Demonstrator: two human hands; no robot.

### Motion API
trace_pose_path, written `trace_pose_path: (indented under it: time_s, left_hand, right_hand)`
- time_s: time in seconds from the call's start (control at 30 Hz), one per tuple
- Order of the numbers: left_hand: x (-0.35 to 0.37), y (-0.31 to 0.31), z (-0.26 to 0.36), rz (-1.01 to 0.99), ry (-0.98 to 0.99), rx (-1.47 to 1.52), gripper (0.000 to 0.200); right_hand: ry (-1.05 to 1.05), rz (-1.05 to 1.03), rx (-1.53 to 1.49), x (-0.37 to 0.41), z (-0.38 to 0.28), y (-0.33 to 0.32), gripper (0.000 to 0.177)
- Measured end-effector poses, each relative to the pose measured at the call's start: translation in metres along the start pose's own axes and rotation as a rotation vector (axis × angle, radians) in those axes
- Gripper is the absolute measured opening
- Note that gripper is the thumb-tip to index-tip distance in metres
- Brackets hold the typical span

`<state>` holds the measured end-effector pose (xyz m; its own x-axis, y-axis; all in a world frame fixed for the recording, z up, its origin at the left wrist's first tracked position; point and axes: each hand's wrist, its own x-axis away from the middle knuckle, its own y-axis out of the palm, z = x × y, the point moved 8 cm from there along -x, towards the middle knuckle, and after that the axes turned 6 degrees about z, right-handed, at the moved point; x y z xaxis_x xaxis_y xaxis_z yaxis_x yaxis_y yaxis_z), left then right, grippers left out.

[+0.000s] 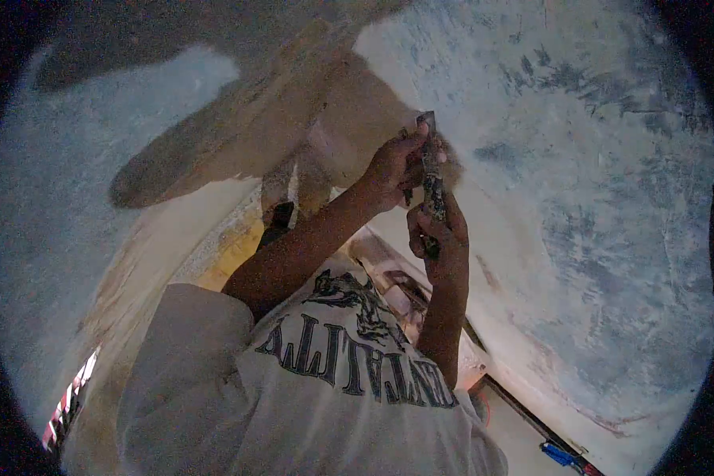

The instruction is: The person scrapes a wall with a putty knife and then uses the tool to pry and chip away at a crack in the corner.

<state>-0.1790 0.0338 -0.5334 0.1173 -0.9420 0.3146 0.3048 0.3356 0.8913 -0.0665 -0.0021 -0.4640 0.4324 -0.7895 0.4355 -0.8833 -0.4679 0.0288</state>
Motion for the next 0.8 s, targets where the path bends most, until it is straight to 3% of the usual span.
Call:
trace_pose_path:
  time_s: [0.07,0.17,0.27,0.37,0.43,0.53,0.6,0.67,0.73,0.8]
  left_hand:
    - [-0.008,-0.005,-0.004,-0.013,0.003,-0.021,0.038]
    - [0.001,0.003,-0.002,0.165,-0.008,0.013,0.039]
    - [-0.012,-0.006,-0.016,0.006,-0.078,0.059,0.039]
    - [-0.016,0.001,-0.019,-0.011,-0.055,0.127,0.038]
    - [-0.012,0.002,-0.014,0.053,-0.024,0.111,0.037]
    - [-0.007,0.002,-0.009,0.146,0.014,0.105,0.035]
    - [-0.004,0.002,-0.008,0.157,0.008,0.106,0.035]
    - [-0.003,0.004,-0.007,0.118,-0.019,0.112,0.033]
    - [-0.006,0.003,-0.002,0.053,-0.01,0.153,0.032]
    - [-0.007,0.0,-0.002,0.078,-0.001,0.152,0.031]
  right_hand:
    - [-0.021,0.07,-0.057,-0.002,-0.003,0.004,0.048]
    - [-0.016,0.108,0.051,0.0,-0.004,0.005,0.04]
    - [0.098,0.06,-0.024,0.005,0.0,0.008,0.029]
    - [0.171,0.054,-0.155,0.003,0.006,0.012,0.019]
    - [-0.087,0.027,0.331,-0.013,0.013,-0.006,0.018]
    - [-0.818,0.078,0.868,-0.014,-0.02,0.007,0.02]
    - [-0.744,0.133,0.783,-0.015,-0.025,0.009,0.02]
    - [0.003,0.15,0.328,-0.013,-0.004,0.007,0.019]
    - [-0.08,0.146,0.361,-0.014,-0.006,0.015,0.019]
    - [-0.465,0.15,0.575,-0.016,-0.022,0.017,0.021]
